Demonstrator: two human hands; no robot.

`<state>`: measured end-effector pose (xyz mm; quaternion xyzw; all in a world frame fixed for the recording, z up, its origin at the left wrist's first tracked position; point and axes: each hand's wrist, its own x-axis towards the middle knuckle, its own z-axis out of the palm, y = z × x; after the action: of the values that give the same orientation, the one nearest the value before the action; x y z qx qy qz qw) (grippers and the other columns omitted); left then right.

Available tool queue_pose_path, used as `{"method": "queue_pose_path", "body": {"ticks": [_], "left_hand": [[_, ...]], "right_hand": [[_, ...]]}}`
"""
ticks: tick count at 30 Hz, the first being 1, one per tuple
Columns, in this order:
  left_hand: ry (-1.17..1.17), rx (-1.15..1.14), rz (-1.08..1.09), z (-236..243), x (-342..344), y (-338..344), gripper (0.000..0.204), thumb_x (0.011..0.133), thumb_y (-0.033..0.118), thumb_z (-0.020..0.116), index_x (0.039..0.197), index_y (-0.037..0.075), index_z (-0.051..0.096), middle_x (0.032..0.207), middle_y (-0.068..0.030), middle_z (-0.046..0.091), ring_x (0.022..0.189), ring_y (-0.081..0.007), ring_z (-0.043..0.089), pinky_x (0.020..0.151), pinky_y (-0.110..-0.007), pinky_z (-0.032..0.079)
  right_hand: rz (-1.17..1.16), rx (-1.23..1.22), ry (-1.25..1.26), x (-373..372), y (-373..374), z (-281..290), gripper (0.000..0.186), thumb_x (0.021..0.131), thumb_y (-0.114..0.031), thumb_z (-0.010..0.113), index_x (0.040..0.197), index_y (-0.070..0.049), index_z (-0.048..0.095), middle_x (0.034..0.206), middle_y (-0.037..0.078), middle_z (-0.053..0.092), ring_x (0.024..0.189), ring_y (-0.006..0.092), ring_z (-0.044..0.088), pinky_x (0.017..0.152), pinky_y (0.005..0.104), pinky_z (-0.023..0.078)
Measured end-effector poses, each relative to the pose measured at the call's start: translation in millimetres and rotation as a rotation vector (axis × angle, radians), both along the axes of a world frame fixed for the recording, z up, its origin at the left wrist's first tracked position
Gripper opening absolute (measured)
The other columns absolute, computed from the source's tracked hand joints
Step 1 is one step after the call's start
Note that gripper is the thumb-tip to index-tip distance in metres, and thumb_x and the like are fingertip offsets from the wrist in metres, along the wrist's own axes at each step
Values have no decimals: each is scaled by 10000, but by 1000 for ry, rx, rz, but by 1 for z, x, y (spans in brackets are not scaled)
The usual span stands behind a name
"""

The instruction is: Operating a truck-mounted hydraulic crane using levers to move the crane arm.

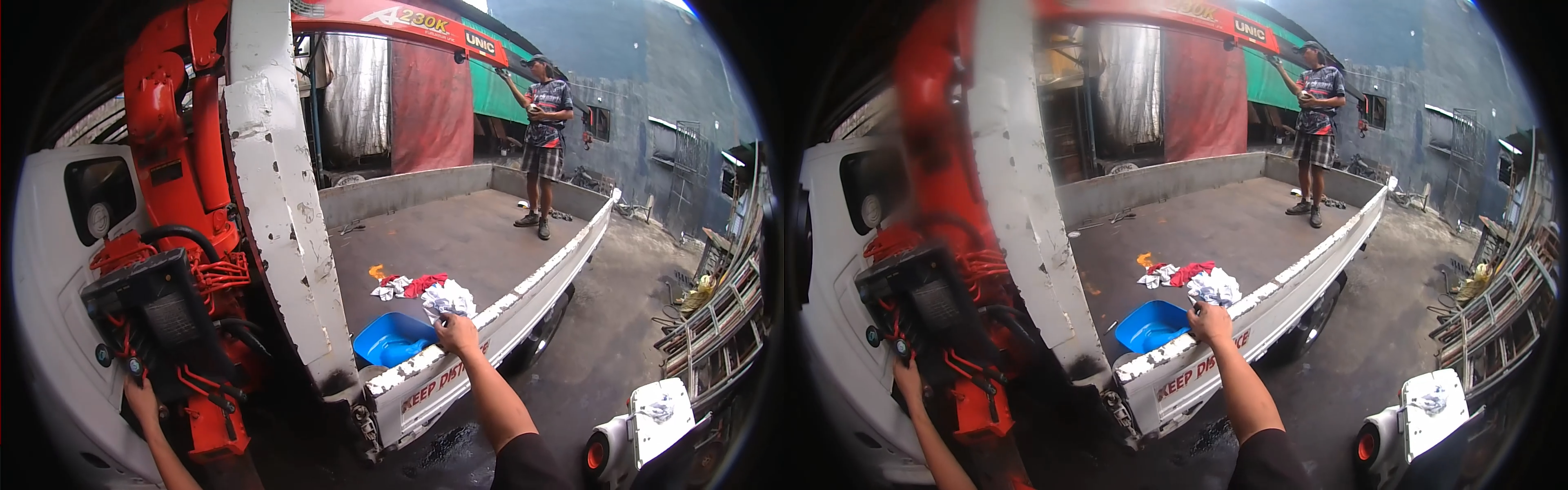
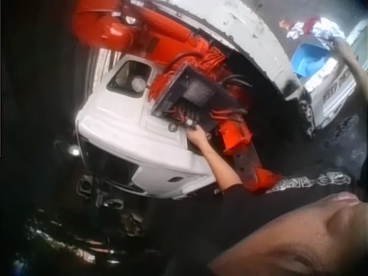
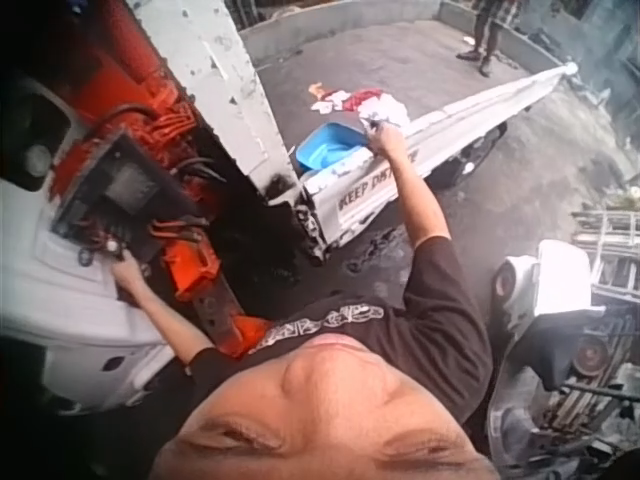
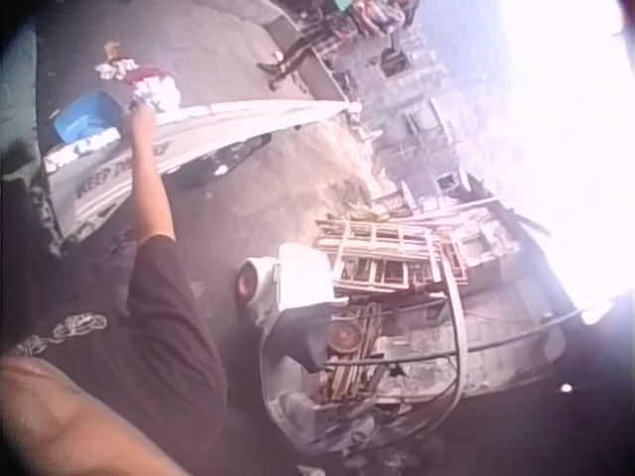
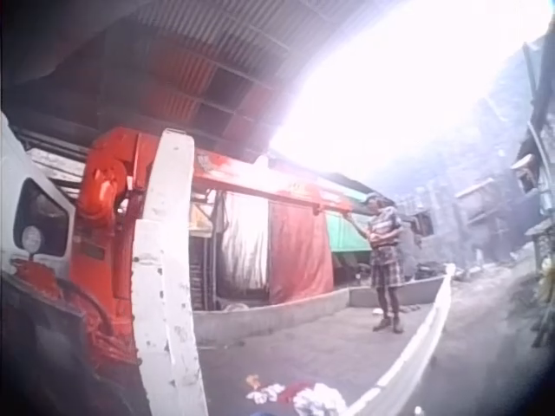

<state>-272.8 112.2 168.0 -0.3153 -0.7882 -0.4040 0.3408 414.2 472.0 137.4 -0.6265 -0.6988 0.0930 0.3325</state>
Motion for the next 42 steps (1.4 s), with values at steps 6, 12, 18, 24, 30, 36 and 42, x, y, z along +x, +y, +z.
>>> {"method": "queue_pose_path", "body": {"ticks": [6, 12, 18, 24, 30, 36, 42], "left_hand": [[-110, 63, -252, 5, 32, 9, 296, 831, 21, 577, 1105, -82, 617, 1068, -242, 645, 975, -419, 625, 868, -461, 475], [-99, 188, -333, -2, 33, 5, 301, 842, 25, 613, 1128, -69, 606, 1056, -223, 625, 996, -400, 605, 880, -463, 456], [-45, 237, -336, 8, 53, 6, 317, 837, 31, 632, 1141, -55, 603, 1069, -219, 620, 1015, -405, 588, 889, -468, 443], [-8, 290, -392, 4, 54, 4, 316, 835, 32, 631, 1135, -60, 597, 1076, -216, 622, 1031, -404, 586, 906, -477, 437], [-63, 298, -356, 4, 59, 3, 307, 840, 33, 647, 1129, -58, 598, 1056, -206, 630, 999, -389, 603, 885, -463, 456], [-40, 258, -391, 8, 58, 1, 295, 866, 51, 653, 1137, -50, 594, 1068, -203, 630, 1006, -381, 609, 884, -458, 457], [-123, 368, -442, 7, 63, 2, 284, 863, 24, 654, 1134, -36, 597, 1025, -158, 642, 984, -313, 618, 891, -414, 457]], "right_hand": [[-92, 94, -141, 11, 7, -15, 389, 843, -413, 592, 1016, -100, 745, 1040, 202, 706, 1061, 373, 614, 1024, 466, 411], [-591, -56, -8, -18, -11, -13, 755, 800, -439, 695, 1455, -154, 452, 1580, 180, 265, 1425, 387, 309, 1131, 567, 286], [-745, -310, 668, -46, -21, -2, 1198, 706, -298, 798, 1579, -258, -22, 1561, 276, 149, 1373, 504, 360, 1095, 592, 377], [-674, -372, 394, -51, -31, 3, 1015, 783, -284, 658, 1590, -206, 48, 1551, 346, 131, 1234, 471, 547, 1029, 473, 482], [-698, -329, 318, -43, -25, -16, 1014, 800, -413, 654, 1594, -222, 52, 1474, 321, 258, 1163, 440, 596, 998, 459, 490], [-706, -288, 292, -46, -22, -17, 1006, 815, -445, 677, 1592, -239, 73, 1423, 290, 308, 1198, 449, 570, 995, 511, 482], [-696, -293, 294, -51, -23, -14, 981, 826, -433, 668, 1590, -246, 82, 1410, 277, 317, 1194, 460, 565, 981, 540, 482]]}}
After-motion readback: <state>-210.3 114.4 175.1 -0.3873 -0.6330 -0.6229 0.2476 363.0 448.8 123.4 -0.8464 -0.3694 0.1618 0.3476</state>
